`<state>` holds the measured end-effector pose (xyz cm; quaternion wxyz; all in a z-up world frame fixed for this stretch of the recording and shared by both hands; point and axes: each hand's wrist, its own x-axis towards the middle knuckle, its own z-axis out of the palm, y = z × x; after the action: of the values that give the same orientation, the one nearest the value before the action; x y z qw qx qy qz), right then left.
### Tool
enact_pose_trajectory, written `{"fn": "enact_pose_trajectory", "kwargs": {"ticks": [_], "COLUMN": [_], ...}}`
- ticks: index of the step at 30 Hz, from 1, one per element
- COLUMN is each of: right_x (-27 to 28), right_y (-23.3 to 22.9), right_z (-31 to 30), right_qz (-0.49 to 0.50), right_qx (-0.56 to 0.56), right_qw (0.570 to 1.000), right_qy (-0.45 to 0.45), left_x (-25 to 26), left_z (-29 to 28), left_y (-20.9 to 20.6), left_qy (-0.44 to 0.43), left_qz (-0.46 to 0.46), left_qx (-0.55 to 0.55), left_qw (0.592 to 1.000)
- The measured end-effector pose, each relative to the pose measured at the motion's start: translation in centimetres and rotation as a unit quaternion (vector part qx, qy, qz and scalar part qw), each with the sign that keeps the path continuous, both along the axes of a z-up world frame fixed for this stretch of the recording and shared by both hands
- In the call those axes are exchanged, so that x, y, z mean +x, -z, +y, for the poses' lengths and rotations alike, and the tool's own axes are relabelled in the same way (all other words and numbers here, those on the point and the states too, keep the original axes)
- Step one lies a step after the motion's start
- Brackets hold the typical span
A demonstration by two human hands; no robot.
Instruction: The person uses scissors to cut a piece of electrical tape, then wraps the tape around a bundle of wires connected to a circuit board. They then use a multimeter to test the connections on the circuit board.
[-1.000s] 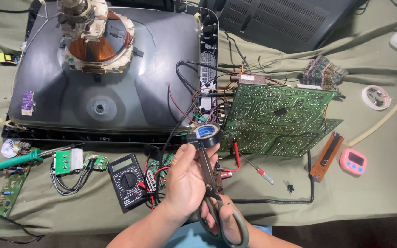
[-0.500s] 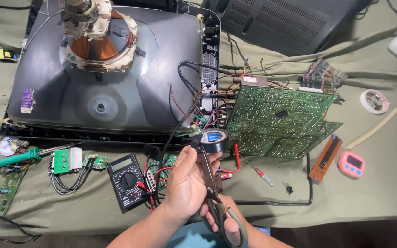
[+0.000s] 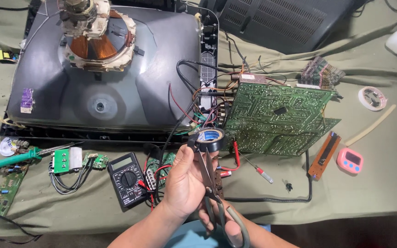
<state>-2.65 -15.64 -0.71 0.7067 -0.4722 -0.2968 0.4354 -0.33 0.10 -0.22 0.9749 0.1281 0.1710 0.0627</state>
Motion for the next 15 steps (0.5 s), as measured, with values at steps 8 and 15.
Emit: {"fn": "enact_pose_trajectory", "kwargs": {"ticks": [8,15], "right_x": [-1.4,-3.6], "right_y": [1.0,3.6], "right_z": [0.4,0.4], "right_qz": [-0.002,0.023], "right_qx": [-0.023,-0.048], "right_qw": [0.996,0.987], "right_qy": [0.091,0.152], "left_x": [-1.3,-3.3], "left_z": [-0.2,0.0], "left_y": [-0.1,-1.1], "left_qy": [0.023,0.045], "left_qz": [-0.025,-0.023], "left_qx": [-0.027,-0.006], "left_qw": [0.999,0.999]}}
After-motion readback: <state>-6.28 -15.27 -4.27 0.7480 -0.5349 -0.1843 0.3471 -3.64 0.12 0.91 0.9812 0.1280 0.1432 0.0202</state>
